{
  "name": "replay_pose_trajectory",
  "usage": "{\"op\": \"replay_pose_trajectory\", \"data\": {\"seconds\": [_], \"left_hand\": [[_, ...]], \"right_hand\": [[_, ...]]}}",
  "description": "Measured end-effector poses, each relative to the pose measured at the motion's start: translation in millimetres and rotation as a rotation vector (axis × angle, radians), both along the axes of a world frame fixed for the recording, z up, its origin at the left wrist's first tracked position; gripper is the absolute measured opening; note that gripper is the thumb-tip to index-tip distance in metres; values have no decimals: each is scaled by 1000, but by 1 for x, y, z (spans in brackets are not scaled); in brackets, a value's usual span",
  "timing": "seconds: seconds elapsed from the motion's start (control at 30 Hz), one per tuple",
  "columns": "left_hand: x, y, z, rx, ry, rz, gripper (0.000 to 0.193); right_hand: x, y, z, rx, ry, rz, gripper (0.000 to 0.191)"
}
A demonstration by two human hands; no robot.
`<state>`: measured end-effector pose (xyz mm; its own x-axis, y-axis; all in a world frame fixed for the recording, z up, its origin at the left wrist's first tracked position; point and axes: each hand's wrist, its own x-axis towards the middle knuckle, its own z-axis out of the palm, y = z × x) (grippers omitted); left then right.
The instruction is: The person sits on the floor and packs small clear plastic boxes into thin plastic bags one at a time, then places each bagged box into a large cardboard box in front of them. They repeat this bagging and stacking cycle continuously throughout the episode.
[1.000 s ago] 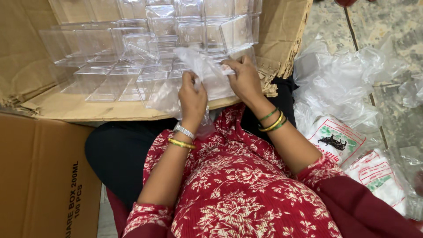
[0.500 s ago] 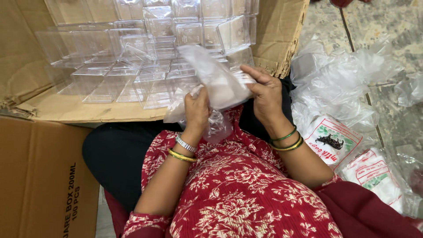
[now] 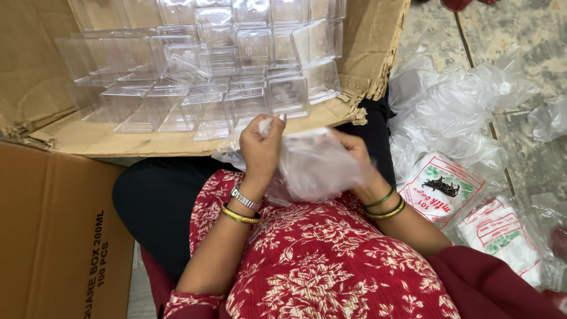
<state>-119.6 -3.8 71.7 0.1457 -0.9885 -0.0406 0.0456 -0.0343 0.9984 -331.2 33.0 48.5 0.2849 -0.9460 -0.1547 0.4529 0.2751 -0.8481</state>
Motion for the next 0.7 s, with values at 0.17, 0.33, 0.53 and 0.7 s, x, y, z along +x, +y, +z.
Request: {"op": "replay_pose_trajectory", "data": {"seconds": [0.17, 0.33, 0.53, 0.7], "left_hand": [[-19, 15, -15, -58, 49, -225, 23], [-19, 11, -21, 43, 217, -200, 18], [-8, 3, -18, -4, 153, -183, 27], [0, 10, -10, -223, -222, -129, 50]], "right_hand": [[-26, 34, -22, -185, 187, 229, 15], [-99, 25, -27, -232, 179, -251, 13], [-221, -25, -53, -263, 268, -1287, 12], [-265, -25, -103, -388, 1092, -1409, 30]]}}
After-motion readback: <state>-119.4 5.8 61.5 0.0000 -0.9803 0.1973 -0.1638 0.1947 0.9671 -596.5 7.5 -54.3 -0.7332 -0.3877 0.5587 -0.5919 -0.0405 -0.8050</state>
